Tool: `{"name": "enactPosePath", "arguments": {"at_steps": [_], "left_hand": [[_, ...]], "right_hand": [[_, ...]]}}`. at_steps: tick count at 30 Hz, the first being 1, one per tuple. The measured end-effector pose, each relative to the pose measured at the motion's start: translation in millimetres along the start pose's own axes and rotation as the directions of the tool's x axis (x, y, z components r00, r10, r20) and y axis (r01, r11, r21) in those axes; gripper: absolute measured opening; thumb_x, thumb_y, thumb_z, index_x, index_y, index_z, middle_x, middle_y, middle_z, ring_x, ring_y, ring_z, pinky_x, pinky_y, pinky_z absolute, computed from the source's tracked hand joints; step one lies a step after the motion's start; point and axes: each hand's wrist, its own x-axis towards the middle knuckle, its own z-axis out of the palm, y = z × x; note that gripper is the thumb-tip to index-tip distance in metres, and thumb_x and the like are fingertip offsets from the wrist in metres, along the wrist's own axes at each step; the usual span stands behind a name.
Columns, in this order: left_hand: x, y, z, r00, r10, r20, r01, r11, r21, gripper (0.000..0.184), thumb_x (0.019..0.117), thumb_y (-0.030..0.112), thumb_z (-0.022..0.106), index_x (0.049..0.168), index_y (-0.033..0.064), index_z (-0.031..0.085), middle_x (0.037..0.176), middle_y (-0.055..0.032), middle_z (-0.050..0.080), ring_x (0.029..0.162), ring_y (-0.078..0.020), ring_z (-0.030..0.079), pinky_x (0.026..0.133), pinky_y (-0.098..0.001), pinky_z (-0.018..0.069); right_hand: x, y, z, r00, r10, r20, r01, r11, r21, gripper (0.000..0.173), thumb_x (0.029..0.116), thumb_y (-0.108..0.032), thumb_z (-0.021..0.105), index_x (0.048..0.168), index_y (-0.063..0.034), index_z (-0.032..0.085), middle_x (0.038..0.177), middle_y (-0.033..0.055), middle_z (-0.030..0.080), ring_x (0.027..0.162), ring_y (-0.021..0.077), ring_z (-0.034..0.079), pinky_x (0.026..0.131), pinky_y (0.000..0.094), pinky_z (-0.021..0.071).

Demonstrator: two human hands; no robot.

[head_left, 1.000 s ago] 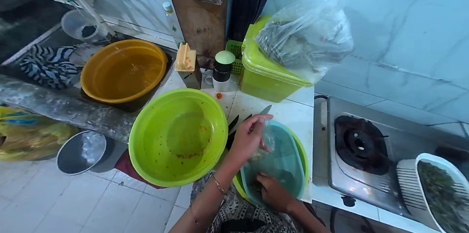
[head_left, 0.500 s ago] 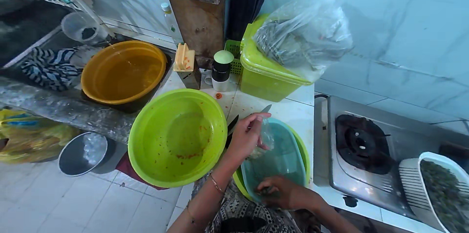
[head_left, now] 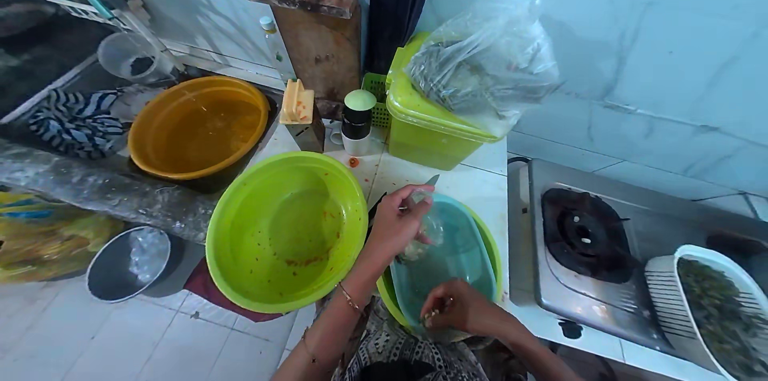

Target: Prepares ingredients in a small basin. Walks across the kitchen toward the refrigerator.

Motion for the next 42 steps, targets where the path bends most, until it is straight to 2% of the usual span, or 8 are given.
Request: {"name": "enactPosePath", "arguments": {"at_steps": [6,12,18,23,28,33,36,42], "left_hand": [[-4.6,-3.3,-4.7,0.999,0.025,-0.047,-0.024,0.999,0.024,0.021,0.1018,0.023,0.066,0.111,0.0058,0.074,0.082,-0.0086,0.066,0.055,-0.0158,0.062,0.053,-0.0323,0.0602],[-8.5,-10.6,6.8,0.998,0.052,-0.046,-0.051,0.998,0.02,0.026,0.1045,0.029,0.062,0.108,0.0074,0.076,0.084,-0.0084,0.072,0.06,-0.0165,0.067,0.055,-0.0318,0.0603],[-13.7,-13.7,-5.0,0.995,0.046,-0.092,-0.053,0.996,-0.069,0.024,0.1059,0.023,0.059,0.114,0.0085,0.076,0.086,-0.0086,0.071,0.052,-0.0144,0.061,0.05,-0.0287,0.057],[-17.0,-15.5,-10.0,0.991,0.043,-0.126,-0.053,0.996,-0.077,0.025,0.1056,0.025,0.059,0.114,0.0094,0.076,0.085,-0.0073,0.07,0.055,-0.0132,0.059,0.051,-0.0268,0.0542],[-19.6,-19.1,-15.8,0.99,0.012,-0.14,-0.027,0.994,-0.106,0.025,0.1062,0.024,0.059,0.115,0.0091,0.076,0.084,-0.0085,0.068,0.054,-0.0145,0.06,0.052,-0.0292,0.0567],[-21.3,-18.7,-22.9,0.987,-0.018,-0.159,-0.007,0.987,-0.158,0.027,0.1071,0.025,0.056,0.115,0.0072,0.076,0.088,-0.0106,0.07,0.055,-0.0174,0.063,0.052,-0.0323,0.0593],[-19.4,-16.2,-20.8,0.989,-0.016,-0.144,-0.005,0.989,-0.147,0.027,0.1074,0.023,0.055,0.115,0.0066,0.075,0.084,-0.0101,0.068,0.054,-0.0158,0.061,0.052,-0.0315,0.0589],[-20.9,-16.5,-19.7,0.993,-0.001,-0.118,-0.014,0.993,-0.121,0.026,0.1068,0.023,0.057,0.114,0.006,0.075,0.078,-0.0094,0.066,0.05,-0.0149,0.058,0.052,-0.0317,0.0584]], "right_hand": [[-30.0,-70.9,-31.7,0.947,-0.154,-0.283,0.231,0.937,0.264,0.02,0.0903,-0.021,0.077,0.105,-0.0068,0.077,0.097,0.0035,0.075,0.088,0.0127,0.071,0.081,0.0326,0.0602],[13.5,-133.3,-32.8,0.66,-0.285,-0.695,0.189,0.958,-0.214,0.01,0.0879,-0.011,0.079,0.097,-0.0096,0.077,0.089,0.0004,0.075,0.082,0.011,0.073,0.076,0.0312,0.0645],[12.6,-164.3,-27.9,0.912,-0.141,-0.386,-0.132,0.789,-0.6,0.04,0.1003,0.001,0.049,0.137,-0.0075,0.063,0.109,0.0156,0.071,0.094,0.0296,0.069,0.087,0.0473,0.0557],[29.6,-132.8,-22.6,0.73,-0.418,-0.541,-0.034,0.768,-0.639,0.006,0.0905,-0.013,0.073,0.092,-0.0118,0.079,0.085,0.0027,0.075,0.078,0.0175,0.073,0.074,0.0418,0.0624],[18.4,-96.9,-22.7,0.625,-0.518,-0.584,0.226,0.836,-0.5,0.013,0.09,-0.023,0.076,0.092,-0.0104,0.072,0.09,-0.0002,0.068,0.078,0.0092,0.067,0.07,0.0277,0.0607],[-21.7,-31.5,-16.7,0.969,0.045,-0.243,-0.072,0.992,-0.102,0.028,0.1035,-0.025,0.058,0.112,-0.0023,0.072,0.1,0.0099,0.073,0.088,0.0188,0.072,0.083,0.0406,0.0611],[4.2,3.2,7.7,0.992,0.124,0.011,-0.123,0.99,-0.07,0.032,0.1079,-0.02,0.048,0.118,0.0006,0.07,0.111,0.0137,0.071,0.1,0.0204,0.069,0.093,0.0409,0.0559],[38.2,-0.1,11.3,0.98,-0.058,-0.191,-0.017,0.929,-0.369,0.033,0.1034,-0.005,0.045,0.122,-0.0006,0.071,0.123,0.0187,0.068,0.113,0.0288,0.066,0.103,0.0433,0.0511]]}}
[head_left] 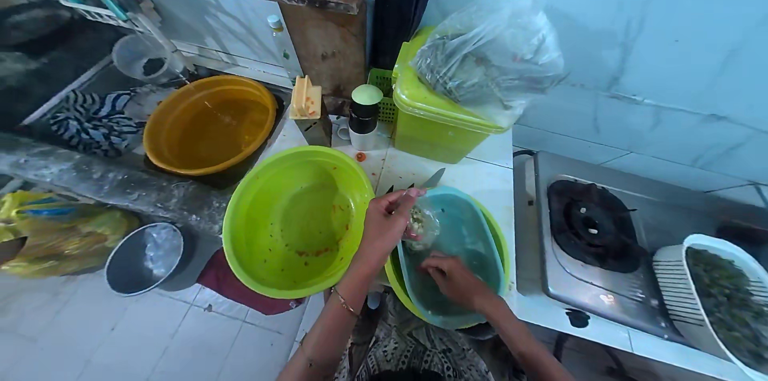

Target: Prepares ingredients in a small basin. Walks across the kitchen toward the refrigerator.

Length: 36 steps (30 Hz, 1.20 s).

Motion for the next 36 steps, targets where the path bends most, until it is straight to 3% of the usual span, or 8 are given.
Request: {"name": "enactPosePath", "arguments": {"at_steps": [5,7,10,14,19,25,31,36], "left_hand": [[-5.2,-1.0,-2.6,1.0,-0.011,-0.009,0.011,1.0,0.023,0.025,0.1069,0.021,0.057,0.116,0.0069,0.075,0.088,-0.0088,0.069,0.053,-0.0151,0.06,0.053,-0.032,0.0595],[-8.0,-3.2,-4.3,1.0,-0.011,-0.005,0.011,0.999,0.035,0.025,0.1071,0.021,0.056,0.116,0.0074,0.075,0.088,-0.0085,0.069,0.054,-0.0149,0.061,0.054,-0.0323,0.06],[-7.8,-6.1,-4.1,1.0,-0.011,-0.015,0.011,1.0,0.016,0.024,0.1069,0.02,0.057,0.115,0.0068,0.075,0.086,-0.009,0.068,0.054,-0.015,0.06,0.054,-0.0323,0.06],[-7.6,-4.2,-5.3,1.0,-0.011,0.005,0.011,0.999,0.038,0.024,0.1067,0.022,0.057,0.116,0.0079,0.075,0.089,-0.0082,0.069,0.056,-0.0151,0.062,0.055,-0.0321,0.0606],[-6.3,-4.7,-7.0,1.0,-0.007,-0.006,0.007,0.999,0.042,0.025,0.1068,0.023,0.057,0.116,0.0072,0.075,0.08,-0.0079,0.066,0.055,-0.0142,0.061,0.056,-0.0323,0.0606],[-2.9,-2.7,-0.2,0.999,0.011,0.032,-0.013,0.999,0.046,0.025,0.107,0.022,0.057,0.114,0.0076,0.076,0.084,-0.0084,0.068,0.054,-0.0149,0.06,0.055,-0.0317,0.0602],[-0.7,-2.2,-2.1,1.0,0.007,0.03,-0.009,0.998,0.059,0.025,0.1073,0.021,0.056,0.114,0.0077,0.076,0.081,-0.0081,0.067,0.054,-0.015,0.061,0.055,-0.0318,0.06],[1.7,-1.1,2.1,0.999,-0.005,0.039,0.002,0.998,0.07,0.025,0.107,0.022,0.057,0.115,0.0075,0.076,0.089,-0.0087,0.07,0.055,-0.0155,0.062,0.055,-0.0315,0.0599]], "right_hand": [[-6.0,4.6,-10.0,0.938,0.044,0.345,0.036,0.974,-0.222,0.033,0.096,0.006,0.049,0.12,0.0052,0.071,0.128,0.0268,0.065,0.125,0.0414,0.059,0.111,0.0541,0.0418],[-7.5,14.8,-20.2,0.97,-0.026,0.243,0.069,0.982,-0.173,0.034,0.0962,0.006,0.047,0.116,0.0015,0.074,0.12,0.0218,0.069,0.116,0.0355,0.065,0.105,0.0512,0.0484],[0.9,14.7,-23.6,1.0,0.02,0.013,-0.016,0.973,-0.229,0.038,0.0988,0.002,0.044,0.129,-0.0002,0.068,0.133,0.0224,0.063,0.122,0.0354,0.063,0.108,0.0482,0.0488],[-7.1,8.7,-10.1,0.952,0.078,0.295,-0.002,0.968,-0.25,0.033,0.0973,0.005,0.048,0.122,0.0062,0.069,0.126,0.0281,0.065,0.123,0.0425,0.059,0.11,0.0543,0.0422],[-36.8,8.4,-33.5,0.968,0.138,0.209,-0.182,0.961,0.21,0.032,0.1029,-0.004,0.041,0.113,-0.0021,0.071,0.107,0.0096,0.074,0.09,0.0189,0.074,0.084,0.0398,0.0631],[-17.9,5.1,-11.6,0.913,0.277,0.3,-0.301,0.953,0.038,0.035,0.1009,-0.001,0.043,0.125,0.0016,0.068,0.124,0.0204,0.069,0.116,0.032,0.067,0.105,0.052,0.05],[-34.0,-13.7,1.5,0.962,0.039,0.272,-0.212,0.735,0.644,0.039,0.0993,-0.003,0.033,0.115,0.0044,0.068,0.109,0.012,0.074,0.096,0.0191,0.074,0.09,0.0387,0.061],[-14.3,1.5,5.1,0.91,0.319,0.266,-0.395,0.861,0.321,0.037,0.1025,-0.001,0.036,0.119,0.0036,0.069,0.114,0.0144,0.073,0.102,0.0209,0.073,0.095,0.0407,0.0575]]}}
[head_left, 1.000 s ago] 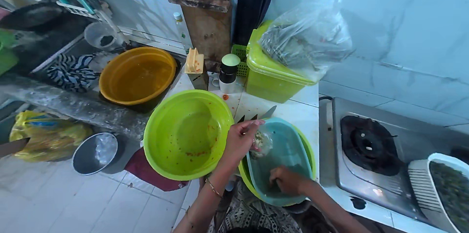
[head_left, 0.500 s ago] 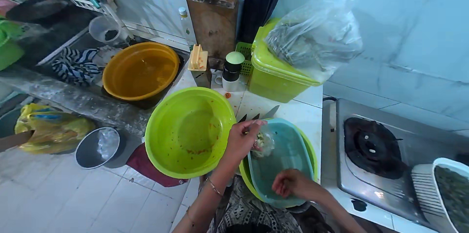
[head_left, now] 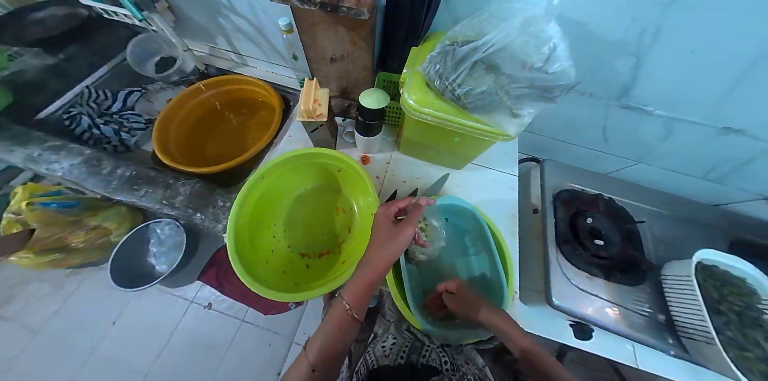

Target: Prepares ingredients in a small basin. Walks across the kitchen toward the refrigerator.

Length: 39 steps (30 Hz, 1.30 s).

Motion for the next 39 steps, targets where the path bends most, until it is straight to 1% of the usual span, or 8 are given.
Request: {"name": "enactPosePath", "arguments": {"at_steps": [5,10,15,21,24,29,32,39], "left_hand": [[0.4,-2.1,-2.4,1.0,0.007,0.0,-0.007,1.0,0.005,0.025,0.1067,0.024,0.057,0.115,0.008,0.076,0.086,-0.0083,0.069,0.055,-0.0148,0.061,0.056,-0.0314,0.0596],[0.9,0.5,-3.4,1.0,0.005,0.001,-0.004,1.0,-0.018,0.025,0.1068,0.022,0.057,0.113,0.0072,0.076,0.084,-0.0079,0.069,0.055,-0.0145,0.062,0.055,-0.0306,0.0598],[-0.2,-0.4,-1.2,1.0,0.016,-0.006,-0.016,0.999,-0.028,0.025,0.1067,0.021,0.057,0.113,0.0064,0.076,0.083,-0.0085,0.068,0.055,-0.015,0.062,0.055,-0.0313,0.06],[1.7,-0.3,-0.9,1.0,0.018,-0.003,-0.018,0.999,-0.03,0.025,0.1069,0.022,0.057,0.113,0.0062,0.075,0.081,-0.0086,0.067,0.055,-0.0156,0.062,0.055,-0.0316,0.0604],[1.4,-0.2,-2.2,1.0,0.012,-0.011,-0.012,1.0,-0.027,0.025,0.1068,0.022,0.057,0.114,0.0066,0.076,0.081,-0.0085,0.067,0.055,-0.0154,0.063,0.055,-0.0312,0.0605],[4.6,1.1,0.0,1.0,0.017,0.0,-0.017,1.0,-0.022,0.025,0.1069,0.022,0.057,0.113,0.0065,0.076,0.081,-0.0091,0.068,0.055,-0.0166,0.063,0.056,-0.0325,0.0608],[5.0,0.8,-0.6,1.0,0.016,0.0,-0.016,1.0,-0.023,0.025,0.1071,0.021,0.056,0.114,0.0068,0.075,0.082,-0.009,0.067,0.056,-0.016,0.062,0.056,-0.0325,0.0606],[6.9,3.9,1.6,1.0,0.007,0.002,-0.007,1.0,-0.017,0.025,0.1071,0.021,0.056,0.113,0.0069,0.075,0.087,-0.0091,0.07,0.057,-0.0165,0.064,0.056,-0.0325,0.0611]], "right_hand": [[4.9,-5.8,-5.3,0.945,-0.321,-0.067,0.25,0.838,-0.485,0.039,0.097,0.006,0.045,0.126,0.0015,0.07,0.126,0.0222,0.067,0.122,0.0358,0.063,0.109,0.0493,0.046],[0.9,3.4,-19.7,0.967,-0.201,0.154,0.253,0.732,-0.632,0.036,0.0928,0.011,0.048,0.116,0.0016,0.074,0.122,0.0227,0.069,0.121,0.0389,0.062,0.11,0.0535,0.0434],[-5.9,-9.1,-15.6,0.999,0.009,-0.039,-0.032,0.766,-0.642,0.032,0.0958,0.004,0.053,0.123,0.0013,0.07,0.129,0.0241,0.065,0.127,0.0399,0.058,0.111,0.0543,0.0428],[-9.8,-10.6,-16.6,0.997,0.051,-0.055,-0.071,0.89,-0.45,0.032,0.0971,0.001,0.052,0.124,-0.0015,0.069,0.118,0.0217,0.07,0.106,0.0368,0.069,0.097,0.056,0.0536],[-12.6,-18.6,-8.1,0.977,0.176,-0.121,-0.212,0.848,-0.485,0.031,0.0983,-0.004,0.054,0.125,0.0004,0.068,0.123,0.025,0.067,0.118,0.0418,0.063,0.102,0.0596,0.0483],[0.3,-4.3,-4.3,0.995,-0.063,-0.082,0.033,0.943,-0.33,0.036,0.0982,0.003,0.045,0.127,-0.0008,0.066,0.124,0.0167,0.07,0.113,0.0286,0.069,0.1,0.0484,0.0548],[2.1,-5.7,-4.1,0.962,-0.263,-0.078,0.188,0.838,-0.513,0.041,0.0939,0.011,0.045,0.126,0.0015,0.069,0.129,0.0231,0.065,0.122,0.0367,0.062,0.108,0.049,0.0469],[-9.4,-9.5,-3.3,0.98,-0.09,0.178,0.181,0.782,-0.596,0.035,0.0935,0.011,0.051,0.124,0.0065,0.066,0.13,0.0272,0.062,0.126,0.0417,0.058,0.11,0.0542,0.0423]]}}
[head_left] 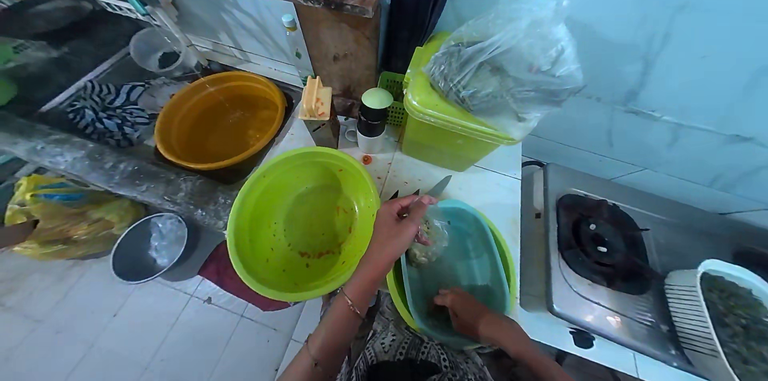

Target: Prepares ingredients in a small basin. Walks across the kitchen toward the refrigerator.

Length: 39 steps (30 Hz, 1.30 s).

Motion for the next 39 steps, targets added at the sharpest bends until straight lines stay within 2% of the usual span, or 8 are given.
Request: {"name": "enactPosePath", "arguments": {"at_steps": [8,18,23,27,30,33,35,39], "left_hand": [[2.6,-1.5,-1.4,1.0,0.009,-0.004,-0.009,1.0,0.007,0.024,0.107,0.02,0.056,0.115,0.0072,0.076,0.091,-0.0095,0.071,0.06,-0.0168,0.066,0.058,-0.033,0.0616],[12.0,2.6,6.5,0.999,0.036,0.004,-0.036,0.999,-0.005,0.024,0.1071,0.019,0.056,0.111,0.005,0.075,0.086,-0.0091,0.069,0.056,-0.0161,0.064,0.056,-0.0324,0.0616],[15.6,5.6,5.5,1.0,0.027,0.006,-0.027,1.0,0.004,0.025,0.1074,0.02,0.055,0.113,0.0046,0.075,0.088,-0.0096,0.07,0.056,-0.016,0.063,0.058,-0.0329,0.0617],[18.3,6.1,3.2,1.0,0.016,-0.011,-0.016,1.0,0.018,0.025,0.1071,0.02,0.056,0.112,0.0047,0.076,0.08,-0.0086,0.067,0.054,-0.0143,0.061,0.055,-0.0305,0.0595],[18.5,8.4,7.1,1.0,-0.003,-0.013,0.004,1.0,0.02,0.024,0.1068,0.021,0.057,0.111,0.0053,0.076,0.076,-0.008,0.065,0.053,-0.0143,0.06,0.054,-0.03,0.0589],[16.2,10.8,14.7,1.0,-0.021,0.016,0.021,0.999,0.038,0.025,0.107,0.021,0.057,0.114,0.0058,0.074,0.079,-0.0087,0.066,0.057,-0.016,0.063,0.055,-0.0322,0.0602],[14.5,13.1,15.3,0.999,-0.03,0.022,0.029,0.999,0.044,0.025,0.107,0.022,0.057,0.115,0.006,0.074,0.083,-0.009,0.066,0.059,-0.016,0.064,0.056,-0.0326,0.0605],[10.7,12.5,7.8,1.0,-0.024,-0.008,0.024,1.0,0.017,0.026,0.1074,0.023,0.056,0.114,0.0057,0.074,0.085,-0.0091,0.068,0.059,-0.0161,0.064,0.056,-0.0336,0.0612]], "right_hand": [[-4.4,12.9,-5.4,0.994,-0.105,-0.012,0.106,0.979,0.176,0.037,0.1059,-0.031,0.058,0.12,-0.0001,0.07,0.117,0.02,0.071,0.112,0.0328,0.067,0.102,0.0531,0.05],[-3.0,-11.7,-4.3,0.973,0.111,-0.205,-0.026,0.926,0.376,0.02,0.0938,-0.013,0.07,0.111,-0.0037,0.075,0.107,0.0143,0.074,0.099,0.0261,0.071,0.092,0.0469,0.0565],[-12.7,-8.0,-18.2,0.973,0.038,-0.227,0.188,0.436,0.88,0.02,0.0944,-0.01,0.072,0.112,-0.0003,0.073,0.105,0.0089,0.075,0.095,0.0183,0.073,0.092,0.0365,0.0608],[-51.5,-29.9,-59.3,0.858,0.052,-0.512,0.484,0.256,0.837,0.015,0.0938,-0.008,0.071,0.107,-0.0032,0.075,0.103,0.007,0.074,0.094,0.017,0.072,0.089,0.0354,0.0611],[-54.4,-55.5,-85.9,0.623,0.146,-0.769,0.631,0.488,0.603,0.015,0.095,-0.007,0.071,0.108,-0.0005,0.076,0.1,0.0112,0.075,0.092,0.0211,0.073,0.087,0.0381,0.0628],[-39.8,-71.3,-96.0,0.555,0.037,-0.831,0.299,0.923,0.241,0.032,0.1009,-0.005,0.055,0.127,-0.0087,0.072,0.11,0.0073,0.076,0.098,0.0171,0.073,0.091,0.0359,0.0604],[-36.1,-81.2,-97.5,0.602,0.021,-0.798,0.085,0.992,0.091,0.043,0.0978,0.0,0.05,0.135,-0.011,0.068,0.108,0.011,0.076,0.095,0.0241,0.073,0.089,0.0436,0.0577],[-23.0,-67.8,-88.4,0.341,-0.062,-0.938,0.164,0.986,-0.006,0.018,0.0919,-0.008,0.069,0.105,-0.0134,0.08,0.093,0.0005,0.077,0.082,0.0101,0.074,0.075,0.0293,0.0641]]}}
